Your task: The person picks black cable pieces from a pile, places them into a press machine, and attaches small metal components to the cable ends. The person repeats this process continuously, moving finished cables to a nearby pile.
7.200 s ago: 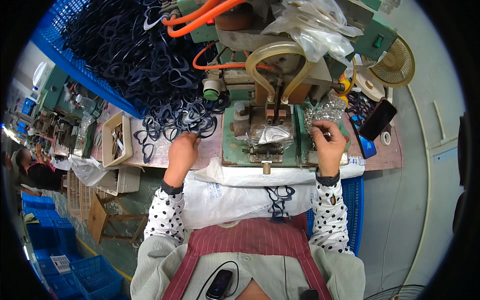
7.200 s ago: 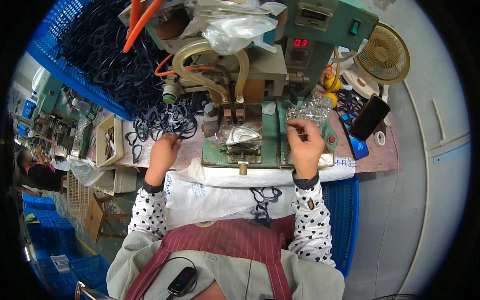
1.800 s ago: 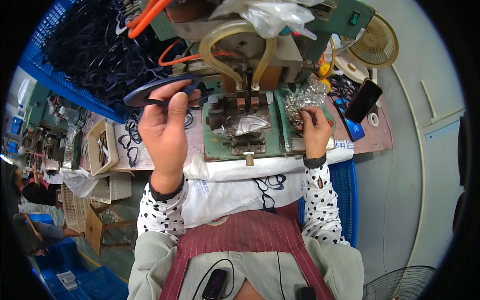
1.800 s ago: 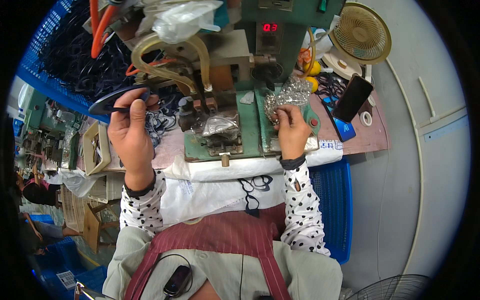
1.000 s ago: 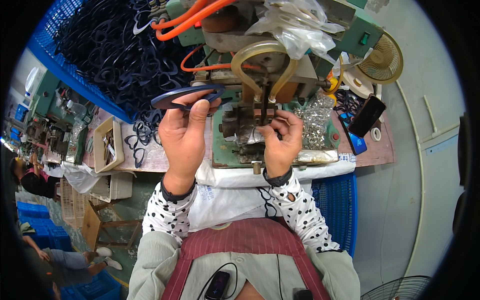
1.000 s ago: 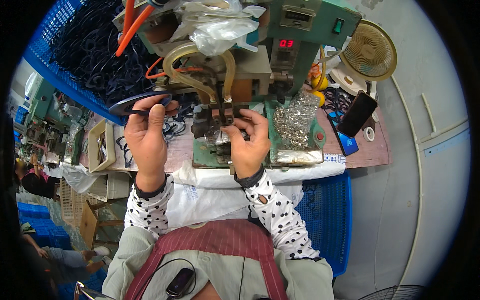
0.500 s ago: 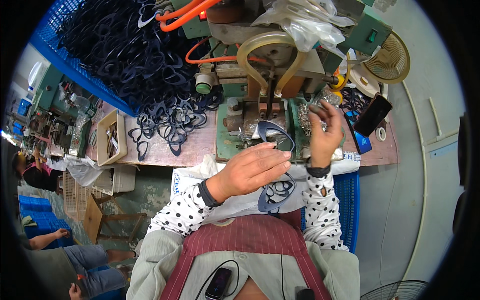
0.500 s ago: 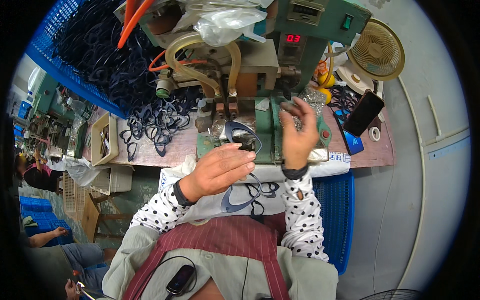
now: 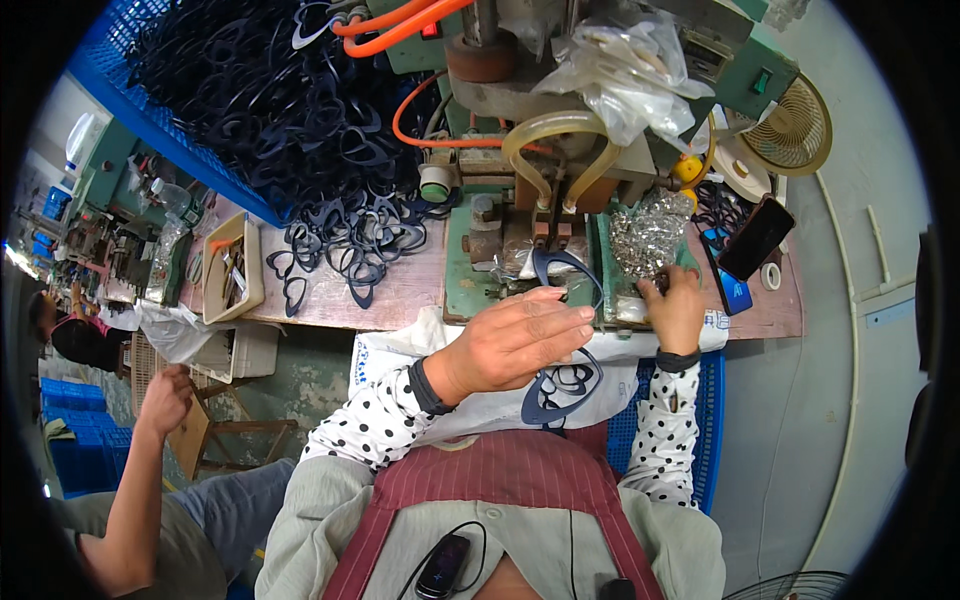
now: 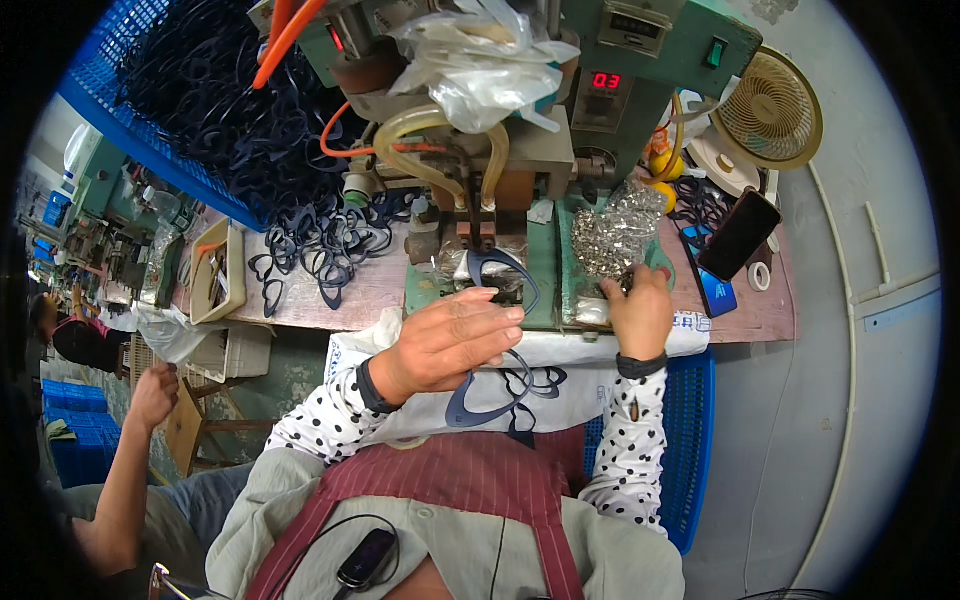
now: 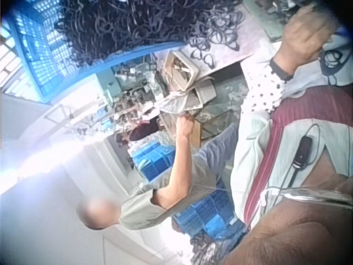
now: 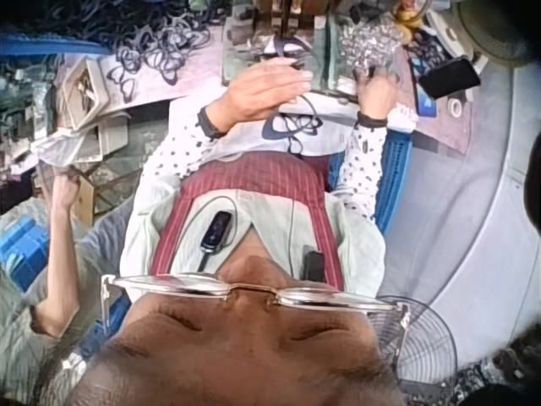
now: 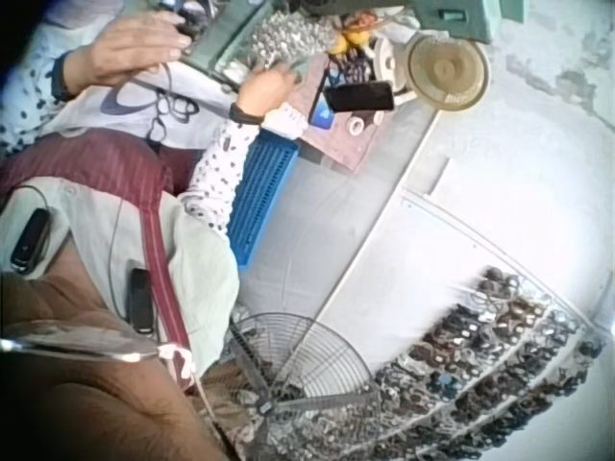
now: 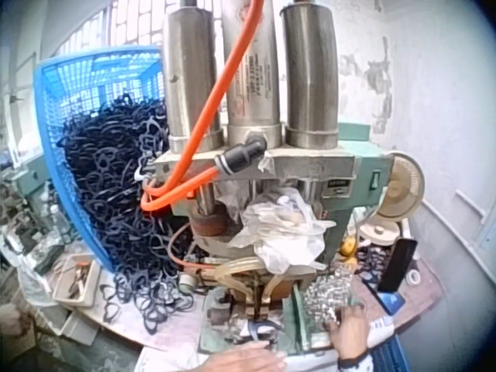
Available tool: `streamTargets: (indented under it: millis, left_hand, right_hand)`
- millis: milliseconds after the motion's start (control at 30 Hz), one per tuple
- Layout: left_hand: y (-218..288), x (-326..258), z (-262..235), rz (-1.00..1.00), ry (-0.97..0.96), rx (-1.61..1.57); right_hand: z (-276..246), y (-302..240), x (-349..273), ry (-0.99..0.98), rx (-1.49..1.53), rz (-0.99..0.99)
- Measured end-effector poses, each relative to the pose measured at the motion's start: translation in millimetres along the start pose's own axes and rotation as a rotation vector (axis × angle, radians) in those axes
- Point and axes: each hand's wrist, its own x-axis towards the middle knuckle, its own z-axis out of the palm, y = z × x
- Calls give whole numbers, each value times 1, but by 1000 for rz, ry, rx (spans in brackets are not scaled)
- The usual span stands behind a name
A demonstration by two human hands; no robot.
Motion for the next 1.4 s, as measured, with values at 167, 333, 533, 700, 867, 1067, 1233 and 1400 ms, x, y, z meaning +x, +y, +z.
streamTargets:
  millis: [167,333,533,700,867,1067,1233,1400]
  left_hand:
    - [2,-4,0,-19,18,-27]
    - [8,-15,2,1,47,144]
    - [-35,-76,-32,-297,223,429]
    - [-70,-121,-66,-763,151,788]
    - [-81,-153,-87,-847,-177,881]
    - [-100,-167,-111,-559,-366,919]
    - [-101,-121,-117,-477,-183,723]
    - [-90,-96,-96,-666,210,579]
  right_hand:
    - [22,4,6,18,185,9]
    - [26,16,7,88,407,79]
    - [34,30,5,96,565,225]
    - [30,22,3,99,581,260]
    - [32,21,1,155,487,161]
    - [9,-15,8,176,549,165]
    - [-23,-65,16,-89,919,294]
    - [-45,-105,16,-173,1046,37]
